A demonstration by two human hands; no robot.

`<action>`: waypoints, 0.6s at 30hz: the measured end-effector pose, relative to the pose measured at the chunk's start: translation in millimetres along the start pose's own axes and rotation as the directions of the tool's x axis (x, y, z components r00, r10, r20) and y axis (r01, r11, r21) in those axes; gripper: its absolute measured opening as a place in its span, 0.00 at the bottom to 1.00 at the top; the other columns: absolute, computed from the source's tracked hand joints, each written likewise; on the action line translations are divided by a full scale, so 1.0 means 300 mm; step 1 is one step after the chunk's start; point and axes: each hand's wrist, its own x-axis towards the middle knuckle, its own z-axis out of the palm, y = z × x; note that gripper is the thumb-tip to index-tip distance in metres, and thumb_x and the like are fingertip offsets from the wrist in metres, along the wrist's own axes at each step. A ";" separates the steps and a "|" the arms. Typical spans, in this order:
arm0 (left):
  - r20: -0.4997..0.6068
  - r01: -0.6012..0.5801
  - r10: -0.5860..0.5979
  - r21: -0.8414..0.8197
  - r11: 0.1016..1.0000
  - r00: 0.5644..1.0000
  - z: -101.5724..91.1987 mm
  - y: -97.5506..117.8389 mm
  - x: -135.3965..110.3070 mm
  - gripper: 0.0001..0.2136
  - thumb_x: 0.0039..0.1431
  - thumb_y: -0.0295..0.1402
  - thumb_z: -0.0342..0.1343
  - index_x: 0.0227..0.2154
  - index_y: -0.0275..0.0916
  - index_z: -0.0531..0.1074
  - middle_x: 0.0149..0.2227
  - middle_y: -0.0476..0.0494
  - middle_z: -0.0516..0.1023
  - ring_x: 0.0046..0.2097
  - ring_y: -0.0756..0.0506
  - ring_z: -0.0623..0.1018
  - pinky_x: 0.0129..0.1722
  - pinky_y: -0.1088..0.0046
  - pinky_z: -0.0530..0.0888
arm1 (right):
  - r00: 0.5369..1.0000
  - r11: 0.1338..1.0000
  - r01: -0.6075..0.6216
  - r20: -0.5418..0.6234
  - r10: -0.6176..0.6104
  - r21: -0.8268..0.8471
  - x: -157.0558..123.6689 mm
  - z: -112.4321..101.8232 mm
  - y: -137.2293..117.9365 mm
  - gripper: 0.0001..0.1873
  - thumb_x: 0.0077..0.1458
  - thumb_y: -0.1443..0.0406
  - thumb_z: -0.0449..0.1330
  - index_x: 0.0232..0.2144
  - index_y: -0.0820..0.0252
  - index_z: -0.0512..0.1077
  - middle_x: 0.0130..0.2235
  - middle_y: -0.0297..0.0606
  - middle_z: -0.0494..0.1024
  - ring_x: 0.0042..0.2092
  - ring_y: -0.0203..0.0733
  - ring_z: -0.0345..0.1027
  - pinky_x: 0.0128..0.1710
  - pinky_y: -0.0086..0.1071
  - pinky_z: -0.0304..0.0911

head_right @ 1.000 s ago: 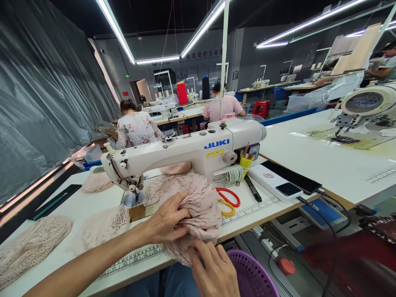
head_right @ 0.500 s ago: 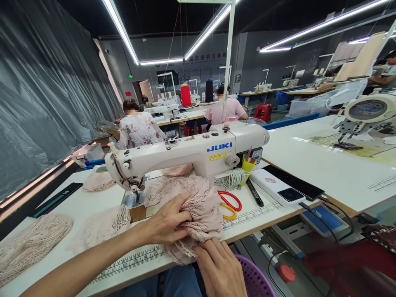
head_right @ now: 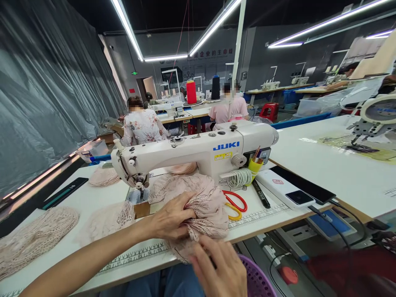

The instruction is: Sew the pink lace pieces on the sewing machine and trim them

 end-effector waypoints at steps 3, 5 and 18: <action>-0.005 0.007 -0.007 -0.023 1.000 1.000 0.001 -0.004 0.003 0.09 0.50 0.29 0.56 0.35 0.34 0.72 0.60 0.28 0.57 0.54 0.36 0.68 0.52 0.62 0.70 | 0.995 0.997 0.071 0.065 -0.073 0.028 -0.032 0.038 -0.038 0.12 0.65 0.64 0.50 0.36 0.58 0.74 0.33 0.37 0.79 0.32 0.40 0.70 0.36 0.34 0.59; -0.003 0.010 -0.011 -0.024 1.000 1.000 -0.005 -0.004 0.005 0.08 0.50 0.30 0.56 0.35 0.34 0.72 0.59 0.28 0.57 0.54 0.36 0.69 0.51 0.63 0.70 | 0.995 0.999 0.038 0.086 -0.040 0.035 -0.052 0.068 -0.051 0.14 0.65 0.68 0.48 0.36 0.59 0.74 0.33 0.37 0.79 0.31 0.40 0.70 0.35 0.34 0.58; -0.005 -0.020 0.020 -0.028 0.999 1.000 -0.012 -0.013 -0.002 0.09 0.52 0.32 0.57 0.36 0.33 0.73 0.58 0.27 0.58 0.55 0.36 0.67 0.54 0.63 0.68 | 0.972 0.990 -0.034 0.233 0.002 0.135 -0.077 0.076 -0.006 0.10 0.63 0.72 0.49 0.39 0.60 0.70 0.36 0.38 0.77 0.35 0.41 0.69 0.38 0.35 0.61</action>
